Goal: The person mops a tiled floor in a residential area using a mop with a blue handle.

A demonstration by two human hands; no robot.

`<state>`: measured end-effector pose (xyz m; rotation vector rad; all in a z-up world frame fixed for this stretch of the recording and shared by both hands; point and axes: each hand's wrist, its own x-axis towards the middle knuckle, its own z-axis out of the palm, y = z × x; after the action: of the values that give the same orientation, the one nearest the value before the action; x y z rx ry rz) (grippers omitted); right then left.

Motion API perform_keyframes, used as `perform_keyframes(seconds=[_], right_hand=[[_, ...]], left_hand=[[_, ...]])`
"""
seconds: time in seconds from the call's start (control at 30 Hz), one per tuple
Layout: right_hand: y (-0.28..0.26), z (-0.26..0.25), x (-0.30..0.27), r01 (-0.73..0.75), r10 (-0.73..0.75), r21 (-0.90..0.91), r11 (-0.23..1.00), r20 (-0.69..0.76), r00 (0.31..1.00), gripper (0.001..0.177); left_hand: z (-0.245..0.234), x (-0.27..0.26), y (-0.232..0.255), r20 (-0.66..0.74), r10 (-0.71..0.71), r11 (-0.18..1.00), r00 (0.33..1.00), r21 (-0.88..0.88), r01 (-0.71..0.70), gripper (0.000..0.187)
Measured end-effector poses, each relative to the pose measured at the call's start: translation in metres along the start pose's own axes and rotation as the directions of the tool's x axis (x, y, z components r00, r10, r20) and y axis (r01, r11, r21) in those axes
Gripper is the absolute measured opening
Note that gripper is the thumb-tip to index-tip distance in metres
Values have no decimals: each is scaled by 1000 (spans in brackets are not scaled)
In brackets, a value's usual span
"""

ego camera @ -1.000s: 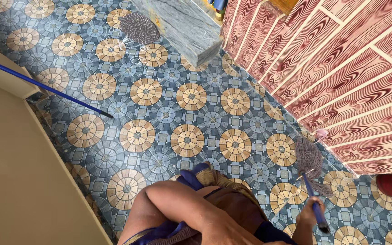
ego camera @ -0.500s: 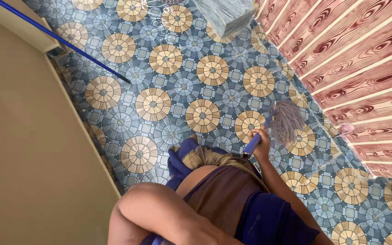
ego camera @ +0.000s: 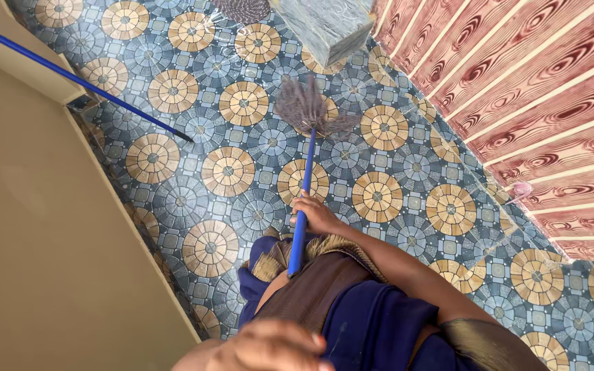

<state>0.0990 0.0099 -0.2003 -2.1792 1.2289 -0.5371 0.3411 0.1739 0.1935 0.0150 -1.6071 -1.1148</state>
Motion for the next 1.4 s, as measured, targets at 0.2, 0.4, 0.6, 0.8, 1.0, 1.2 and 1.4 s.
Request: perform_keyframes(seconds=[0.2,0.4,0.6,0.8,1.0,1.2,1.4], right_hand=[[12,-27,-11,-43,28,-75,996,-185,982,43],[31,-41,-53,-306,283,-64,950,-241,928,26],[49,-59,-135,-473,411,-68,879,-397,821,15],[22,-74,-259,-782,661,-48,622,-504,556,13],[-17,-51,-369,-949,858,53,311,-445,257,28],[-62,-9,-440,-980,932,171,103,-360,35,25],[-110,57,-507,-915,926,396,81,-370,-77,44]], left_hand=[[-20,13,-145,130,-501,832,856,344,435,51],[12,-23,-225,477,-483,874,734,316,369,20],[52,-41,-268,543,-471,872,695,165,461,18],[125,-51,-297,721,-395,840,570,33,541,23],[183,-67,-309,863,-341,716,373,-18,697,25],[227,-97,-328,875,-339,453,345,-169,875,42],[268,-116,-325,889,-397,107,228,-202,974,46]])
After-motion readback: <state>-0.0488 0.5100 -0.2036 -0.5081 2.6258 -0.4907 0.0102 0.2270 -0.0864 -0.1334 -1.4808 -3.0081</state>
